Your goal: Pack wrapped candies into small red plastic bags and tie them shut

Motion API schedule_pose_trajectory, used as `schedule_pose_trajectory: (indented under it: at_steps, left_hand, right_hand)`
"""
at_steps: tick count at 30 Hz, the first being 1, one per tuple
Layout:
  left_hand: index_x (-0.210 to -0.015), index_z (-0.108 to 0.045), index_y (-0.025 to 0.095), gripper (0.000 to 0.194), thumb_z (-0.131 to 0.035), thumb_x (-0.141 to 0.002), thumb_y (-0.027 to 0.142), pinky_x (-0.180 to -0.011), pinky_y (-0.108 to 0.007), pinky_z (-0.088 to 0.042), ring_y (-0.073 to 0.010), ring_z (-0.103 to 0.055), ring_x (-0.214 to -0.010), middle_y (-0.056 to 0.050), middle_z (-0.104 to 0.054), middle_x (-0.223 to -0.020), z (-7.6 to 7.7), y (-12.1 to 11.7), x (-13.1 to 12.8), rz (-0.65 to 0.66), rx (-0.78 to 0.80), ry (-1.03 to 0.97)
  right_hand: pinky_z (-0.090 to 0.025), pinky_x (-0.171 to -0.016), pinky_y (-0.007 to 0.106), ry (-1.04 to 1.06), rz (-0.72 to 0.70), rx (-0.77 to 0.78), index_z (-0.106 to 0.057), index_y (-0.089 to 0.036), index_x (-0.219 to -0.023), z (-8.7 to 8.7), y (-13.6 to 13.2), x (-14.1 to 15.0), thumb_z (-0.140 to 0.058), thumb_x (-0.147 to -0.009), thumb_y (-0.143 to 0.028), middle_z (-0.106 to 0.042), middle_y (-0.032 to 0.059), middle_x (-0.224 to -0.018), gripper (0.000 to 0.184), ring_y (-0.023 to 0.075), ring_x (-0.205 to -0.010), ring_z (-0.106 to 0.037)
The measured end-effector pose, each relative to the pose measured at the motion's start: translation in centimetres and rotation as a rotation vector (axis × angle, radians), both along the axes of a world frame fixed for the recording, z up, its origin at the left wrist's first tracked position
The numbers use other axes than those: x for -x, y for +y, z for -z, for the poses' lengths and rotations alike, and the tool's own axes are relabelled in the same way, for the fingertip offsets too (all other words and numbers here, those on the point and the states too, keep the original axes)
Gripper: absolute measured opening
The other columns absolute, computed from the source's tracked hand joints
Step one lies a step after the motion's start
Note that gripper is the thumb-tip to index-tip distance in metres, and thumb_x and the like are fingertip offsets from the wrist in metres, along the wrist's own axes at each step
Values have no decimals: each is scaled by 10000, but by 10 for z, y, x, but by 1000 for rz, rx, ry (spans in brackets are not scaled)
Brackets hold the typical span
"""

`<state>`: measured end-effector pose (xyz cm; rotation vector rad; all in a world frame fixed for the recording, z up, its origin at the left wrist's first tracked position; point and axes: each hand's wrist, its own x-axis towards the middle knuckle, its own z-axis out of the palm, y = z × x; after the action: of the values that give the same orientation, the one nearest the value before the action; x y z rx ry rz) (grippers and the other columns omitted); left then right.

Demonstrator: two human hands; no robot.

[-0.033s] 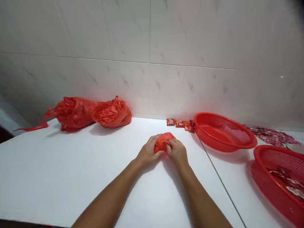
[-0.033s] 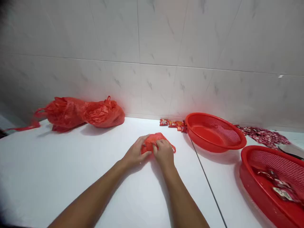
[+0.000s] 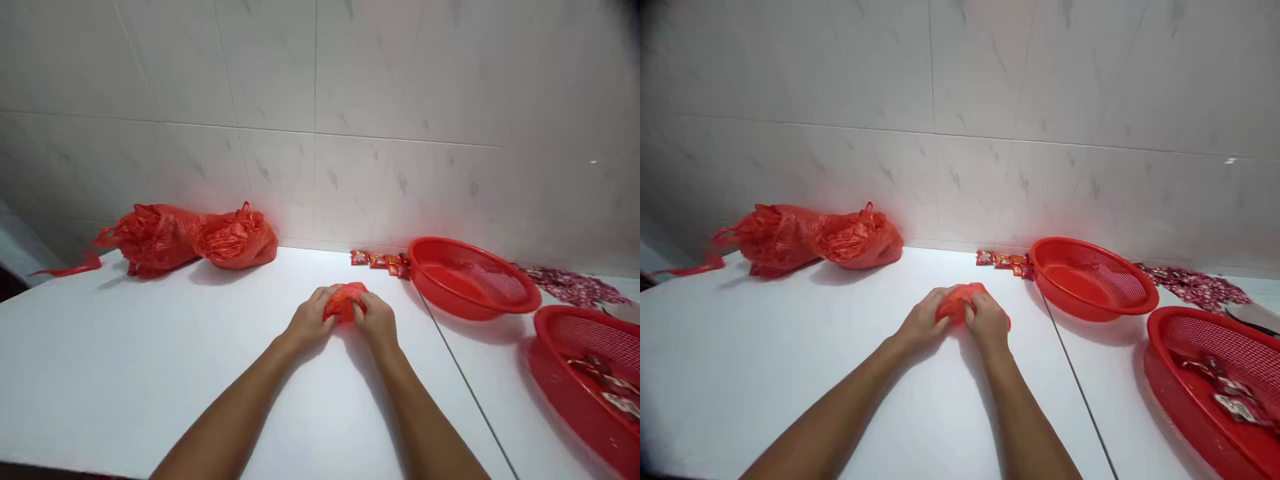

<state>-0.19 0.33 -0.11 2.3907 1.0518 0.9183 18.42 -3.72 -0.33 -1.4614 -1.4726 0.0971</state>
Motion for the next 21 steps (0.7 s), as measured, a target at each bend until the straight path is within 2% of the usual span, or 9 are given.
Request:
schedule_pose_trajectory:
  at_steps: [3, 6, 8, 11, 15, 18, 20, 21]
  left_hand:
    - [-1354, -651, 282, 620, -501, -803, 42, -1035, -339, -532, -208, -692, -1185, 7, -727, -1335, 2, 10, 6, -107, -91, 64]
    - [-1251, -691, 233, 535, -518, -781, 44, -942, -405, -526, -258, -720, -1046, -40, -761, -1256, 1, 19, 12, -251, -196, 91]
    - [-1165, -711, 223, 501, -518, -749, 20, -909, -423, -496, -264, -720, -961, -48, -785, -1149, -1, 23, 16, -287, -227, 85]
    - [-1002, -717, 230, 385, -530, -747, 10, -885, -413, -460, -249, -700, -909, -27, -783, -975, -5, 25, 20, -334, -279, 47]
    - [-841, -666, 223, 150, -570, -850, 109, -885, -426, -451, -250, -647, -867, -32, -715, -842, -7, 28, 23, -480, -342, -76]
    - [-907, -668, 210, 70, -613, -869, 190, -918, -460, -475, -284, -614, -942, -78, -672, -930, -8, 34, 27, -611, -382, -191]
    - [-1049, -652, 182, 189, -602, -867, 187, -978, -504, -477, -317, -589, -1064, -133, -644, -1076, -8, 34, 29, -694, -422, -266]
    - [-1102, -629, 168, 239, -584, -868, 169, -1005, -526, -470, -328, -576, -1110, -155, -626, -1122, -8, 32, 28, -694, -472, -305]
  right_hand:
    - [-287, -624, 293, 50, 47, -7, -429, -233, -649, -5, -8, -5, -482, -868, -338, -486, -27, -633, 248, 156, -612, -404]
    - [-270, -598, 291, 134, 86, -8, -382, -239, -653, -7, -13, -7, -484, -886, -330, -391, -60, -565, 270, 146, -560, -334]
    - [-269, -581, 288, 204, 106, -3, -387, -243, -662, -8, -15, -7, -492, -894, -328, -366, -71, -542, 268, 144, -543, -323]
    - [-282, -571, 284, 316, 123, 4, -422, -244, -660, -7, -15, -9, -506, -900, -341, -394, -68, -537, 272, 149, -549, -352]
    - [-345, -585, 273, 495, 67, 22, -518, -234, -666, -5, -8, -18, -557, -876, -403, -488, -45, -581, 272, 159, -590, -430]
    - [-451, -602, 284, 656, -75, 61, -613, -212, -730, -2, 0, -24, -542, -863, -471, -618, 3, -667, 299, 185, -622, -550]
    - [-521, -638, 313, 747, -151, 79, -670, -191, -803, 2, 4, -23, -529, -865, -498, -703, 51, -764, 343, 218, -683, -636]
    - [-544, -661, 327, 782, -167, 79, -690, -184, -840, 4, 6, -21, -525, -868, -502, -730, 67, -808, 359, 232, -719, -665]
